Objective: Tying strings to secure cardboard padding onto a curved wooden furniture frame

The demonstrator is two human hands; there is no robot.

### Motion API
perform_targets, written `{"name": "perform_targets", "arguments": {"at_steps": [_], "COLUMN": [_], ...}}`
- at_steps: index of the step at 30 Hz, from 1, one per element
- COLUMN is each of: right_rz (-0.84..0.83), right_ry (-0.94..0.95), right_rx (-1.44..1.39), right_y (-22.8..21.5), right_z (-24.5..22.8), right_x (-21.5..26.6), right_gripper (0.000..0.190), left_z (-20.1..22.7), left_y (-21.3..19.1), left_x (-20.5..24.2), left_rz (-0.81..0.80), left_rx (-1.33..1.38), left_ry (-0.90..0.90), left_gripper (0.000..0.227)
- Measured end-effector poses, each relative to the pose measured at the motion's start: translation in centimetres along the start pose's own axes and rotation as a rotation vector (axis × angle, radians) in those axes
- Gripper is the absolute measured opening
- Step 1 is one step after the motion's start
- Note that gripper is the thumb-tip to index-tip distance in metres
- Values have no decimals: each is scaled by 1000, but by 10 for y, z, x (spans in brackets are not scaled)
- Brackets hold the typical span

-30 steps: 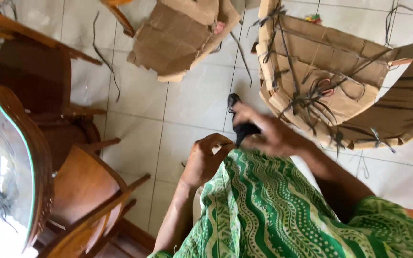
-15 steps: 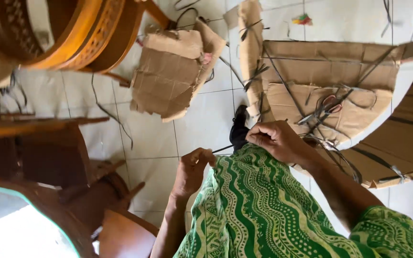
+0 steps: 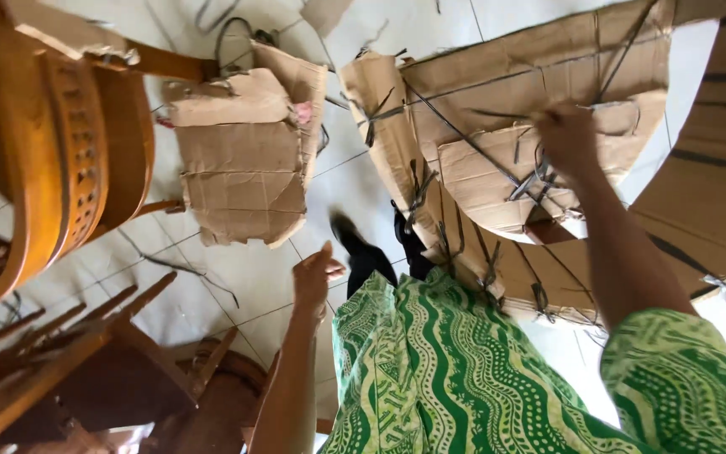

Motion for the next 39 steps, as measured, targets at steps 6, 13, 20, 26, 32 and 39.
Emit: {"name": "perform_targets", "arguments": {"at_steps": [6, 13, 20, 26, 32, 39], "right_rz": [-284, -514, -644, -718, -661, -780], "right_ry": [11, 610, 610, 333, 224, 319], "right_rx": [586, -407, -341, -52, 153, 51], "right_y": [157, 233, 230, 199, 230, 215], "right_z": [118, 67, 89, 41, 93, 70], "right_x": [-78, -75, -84, -75, -79, -64], "right_gripper": [21, 13, 23, 29, 21, 25], "left_z": [-27, -23, -34, 12, 1, -76], "left_y": [69, 176, 209, 152, 152, 172], "left_x": [-126, -213, -245, -208, -225, -280], "left_rz": [-166, -322, -424, -158, -230, -388], "left_rx": [78, 612, 643, 696, -437, -766], "left_ry": [-189, -550, -335, -267, 100, 258], "left_gripper": [33, 30, 31, 10, 69, 24]}}
Point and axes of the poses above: each hand's wrist, its own x-axis away from the middle knuckle, its own y-axis out of the palm, z = x × y, the point moved 4 cm from there along -x, towards the middle knuckle, and after that the axes turned 12 degrees about -x, right-handed, at the moved point
